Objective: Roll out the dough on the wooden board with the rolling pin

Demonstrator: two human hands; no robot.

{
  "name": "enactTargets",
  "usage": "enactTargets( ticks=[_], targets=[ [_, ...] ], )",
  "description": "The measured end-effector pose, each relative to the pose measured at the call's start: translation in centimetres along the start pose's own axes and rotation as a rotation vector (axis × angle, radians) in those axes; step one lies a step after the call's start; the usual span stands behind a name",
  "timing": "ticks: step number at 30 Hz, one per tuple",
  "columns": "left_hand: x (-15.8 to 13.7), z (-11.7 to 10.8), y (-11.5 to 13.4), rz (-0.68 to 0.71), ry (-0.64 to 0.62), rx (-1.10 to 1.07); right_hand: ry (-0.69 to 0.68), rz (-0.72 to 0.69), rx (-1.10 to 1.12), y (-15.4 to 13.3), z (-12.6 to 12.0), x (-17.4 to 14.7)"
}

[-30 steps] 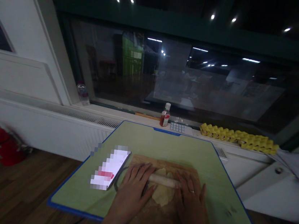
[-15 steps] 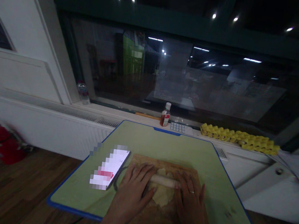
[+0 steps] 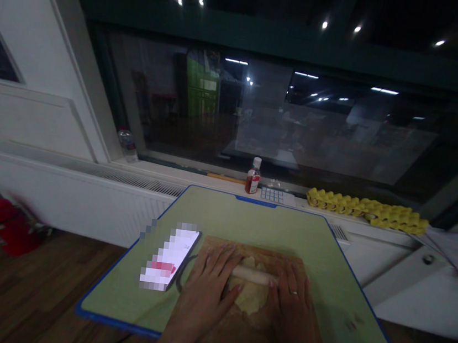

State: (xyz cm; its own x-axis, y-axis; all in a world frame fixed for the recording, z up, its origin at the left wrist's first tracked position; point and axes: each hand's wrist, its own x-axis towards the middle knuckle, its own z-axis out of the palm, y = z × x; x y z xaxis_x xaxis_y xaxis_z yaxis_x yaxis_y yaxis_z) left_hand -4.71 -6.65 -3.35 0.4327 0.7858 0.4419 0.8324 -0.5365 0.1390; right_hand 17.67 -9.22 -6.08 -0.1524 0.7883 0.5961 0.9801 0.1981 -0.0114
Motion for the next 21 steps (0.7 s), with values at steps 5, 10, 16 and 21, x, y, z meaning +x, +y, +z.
enactTargets(
  ticks=[5,10,16,21],
  targets=[
    [-0.3,-0.3,0.2,0.007,0.001,0.004,0.038,-0.018,-0.018,0.1,0.4,-0.4],
    [-1.6,-0.6,0.6,0.019,-0.012,0.036,0.058,0.009,-0.012,-0.3,0.3,-1.8],
    [-3.8,-0.6,0.7,0.114,0.084,0.140,0.086,-0.034,-0.034,-0.5,-0.8,-3.3],
    [-3.8,-0.3,1.3,0.122,0.118,0.179,0.098,-0.046,-0.024,-0.8,-0.5,-3.3]
  ],
)
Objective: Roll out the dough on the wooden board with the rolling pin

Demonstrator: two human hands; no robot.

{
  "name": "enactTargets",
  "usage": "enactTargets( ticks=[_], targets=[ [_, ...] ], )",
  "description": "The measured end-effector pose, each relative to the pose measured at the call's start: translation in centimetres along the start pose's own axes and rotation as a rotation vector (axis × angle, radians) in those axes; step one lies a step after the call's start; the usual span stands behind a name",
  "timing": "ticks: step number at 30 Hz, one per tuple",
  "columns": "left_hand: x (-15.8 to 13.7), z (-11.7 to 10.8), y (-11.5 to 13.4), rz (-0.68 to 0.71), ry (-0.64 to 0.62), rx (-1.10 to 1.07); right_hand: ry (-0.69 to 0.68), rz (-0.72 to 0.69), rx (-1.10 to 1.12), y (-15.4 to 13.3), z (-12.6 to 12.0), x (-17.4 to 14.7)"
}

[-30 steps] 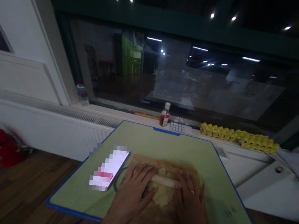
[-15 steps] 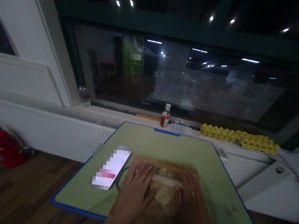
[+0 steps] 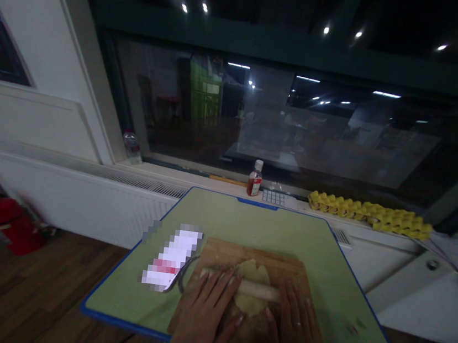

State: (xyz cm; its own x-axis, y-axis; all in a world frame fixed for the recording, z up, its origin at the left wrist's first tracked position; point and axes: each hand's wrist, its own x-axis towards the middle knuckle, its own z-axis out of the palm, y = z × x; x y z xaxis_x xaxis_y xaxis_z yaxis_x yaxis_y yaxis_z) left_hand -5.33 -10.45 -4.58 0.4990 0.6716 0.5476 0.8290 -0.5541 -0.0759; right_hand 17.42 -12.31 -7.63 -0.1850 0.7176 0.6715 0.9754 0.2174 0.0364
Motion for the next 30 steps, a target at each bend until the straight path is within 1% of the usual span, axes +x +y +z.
enactTargets(
  ticks=[6,9,13,17,20,23,26,30],
  targets=[
    [1.8,1.5,1.3,-0.012,-0.056,-0.111,-0.021,-0.013,0.007,-1.9,0.6,1.6],
    [1.8,1.7,1.8,-0.008,-0.074,-0.137,-0.026,-0.018,0.015,-2.3,0.5,1.9],
    [0.5,0.5,2.0,-0.002,-0.090,-0.132,0.042,-0.080,0.035,-1.9,-0.2,1.1],
    [-0.9,-1.0,1.7,0.071,-0.143,-0.129,0.116,-0.145,0.027,-1.5,-0.9,0.0],
    [-1.0,-1.2,1.4,0.099,-0.150,-0.127,0.112,-0.161,0.024,-1.5,-1.2,-0.3],
    [0.0,-0.4,1.3,0.055,-0.122,-0.126,0.050,-0.123,0.018,-1.7,-1.1,0.4],
    [2.1,0.8,1.2,0.000,-0.095,-0.144,-0.007,-0.053,0.014,-1.7,-0.4,1.8],
    [4.8,1.9,1.0,-0.086,-0.124,-0.165,-0.025,0.016,0.076,-1.3,1.0,4.0]
  ],
)
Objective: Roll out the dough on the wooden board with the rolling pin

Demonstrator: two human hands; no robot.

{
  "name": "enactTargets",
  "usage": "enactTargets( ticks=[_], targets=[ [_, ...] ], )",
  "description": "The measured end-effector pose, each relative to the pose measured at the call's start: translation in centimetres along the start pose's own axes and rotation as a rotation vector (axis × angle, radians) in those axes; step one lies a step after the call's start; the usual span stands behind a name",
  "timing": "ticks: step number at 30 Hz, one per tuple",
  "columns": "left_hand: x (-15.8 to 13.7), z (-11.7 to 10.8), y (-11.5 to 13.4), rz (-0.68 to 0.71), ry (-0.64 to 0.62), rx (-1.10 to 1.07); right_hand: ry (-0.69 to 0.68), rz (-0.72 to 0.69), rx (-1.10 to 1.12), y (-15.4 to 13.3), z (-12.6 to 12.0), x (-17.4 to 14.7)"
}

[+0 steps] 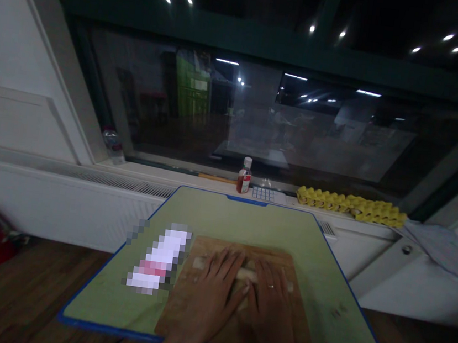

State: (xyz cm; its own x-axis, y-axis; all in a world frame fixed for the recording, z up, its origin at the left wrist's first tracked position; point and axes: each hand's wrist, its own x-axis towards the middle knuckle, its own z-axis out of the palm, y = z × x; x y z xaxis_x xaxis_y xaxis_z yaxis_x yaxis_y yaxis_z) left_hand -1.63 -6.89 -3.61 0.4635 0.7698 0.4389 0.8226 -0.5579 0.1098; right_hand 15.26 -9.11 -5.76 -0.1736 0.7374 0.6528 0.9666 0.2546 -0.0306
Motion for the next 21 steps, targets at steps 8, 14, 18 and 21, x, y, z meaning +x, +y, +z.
enactTargets(
  ticks=[8,14,18,21],
  targets=[
    [-2.0,0.0,0.3,0.072,0.154,0.065,0.014,0.007,-0.033,-0.6,-0.4,-1.3],
    [-5.8,-0.9,0.5,0.178,0.141,0.113,0.091,-0.096,-0.080,-0.8,-1.6,-4.6],
    [-5.6,-1.0,0.4,0.162,0.102,0.077,0.073,-0.103,-0.083,-0.8,-2.1,-4.2],
    [-4.2,-0.5,0.1,0.122,0.096,0.036,0.039,-0.052,-0.085,-0.8,-1.9,-2.8]
  ],
)
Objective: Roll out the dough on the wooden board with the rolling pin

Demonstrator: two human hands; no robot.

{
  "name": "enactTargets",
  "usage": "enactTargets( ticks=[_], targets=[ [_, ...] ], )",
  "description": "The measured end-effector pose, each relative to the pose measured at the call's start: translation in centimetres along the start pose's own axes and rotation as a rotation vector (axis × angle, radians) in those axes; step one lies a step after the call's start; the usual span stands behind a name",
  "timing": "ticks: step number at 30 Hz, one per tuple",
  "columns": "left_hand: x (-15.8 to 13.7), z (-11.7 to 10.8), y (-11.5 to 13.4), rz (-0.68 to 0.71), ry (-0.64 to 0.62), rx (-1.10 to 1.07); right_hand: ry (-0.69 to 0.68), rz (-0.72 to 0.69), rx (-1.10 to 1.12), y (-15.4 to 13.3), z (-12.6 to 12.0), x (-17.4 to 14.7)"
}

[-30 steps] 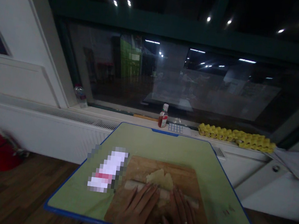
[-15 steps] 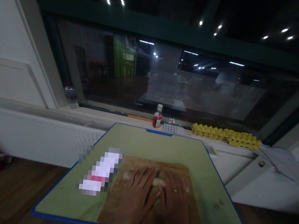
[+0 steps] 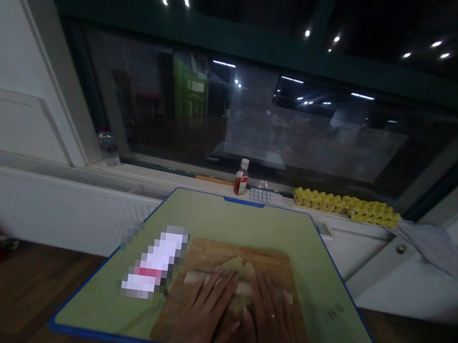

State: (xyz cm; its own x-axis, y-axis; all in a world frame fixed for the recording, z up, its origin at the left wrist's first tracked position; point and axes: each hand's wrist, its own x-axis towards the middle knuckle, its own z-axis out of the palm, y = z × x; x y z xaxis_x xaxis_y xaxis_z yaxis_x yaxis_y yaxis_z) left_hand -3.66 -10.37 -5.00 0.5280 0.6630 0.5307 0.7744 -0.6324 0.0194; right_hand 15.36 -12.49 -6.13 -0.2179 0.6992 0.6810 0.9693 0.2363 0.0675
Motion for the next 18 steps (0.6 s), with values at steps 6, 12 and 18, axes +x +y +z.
enactTargets(
  ticks=[6,12,18],
  targets=[
    [3.3,1.1,-0.8,-0.115,-0.047,-0.026,0.021,0.068,0.075,0.5,2.2,2.8],
    [3.4,1.1,-0.7,-0.108,-0.009,0.022,-0.015,0.107,0.089,0.4,2.3,2.6],
    [0.5,0.6,0.3,-0.014,0.038,0.093,-0.015,0.080,0.061,-0.3,1.0,0.3]
  ],
)
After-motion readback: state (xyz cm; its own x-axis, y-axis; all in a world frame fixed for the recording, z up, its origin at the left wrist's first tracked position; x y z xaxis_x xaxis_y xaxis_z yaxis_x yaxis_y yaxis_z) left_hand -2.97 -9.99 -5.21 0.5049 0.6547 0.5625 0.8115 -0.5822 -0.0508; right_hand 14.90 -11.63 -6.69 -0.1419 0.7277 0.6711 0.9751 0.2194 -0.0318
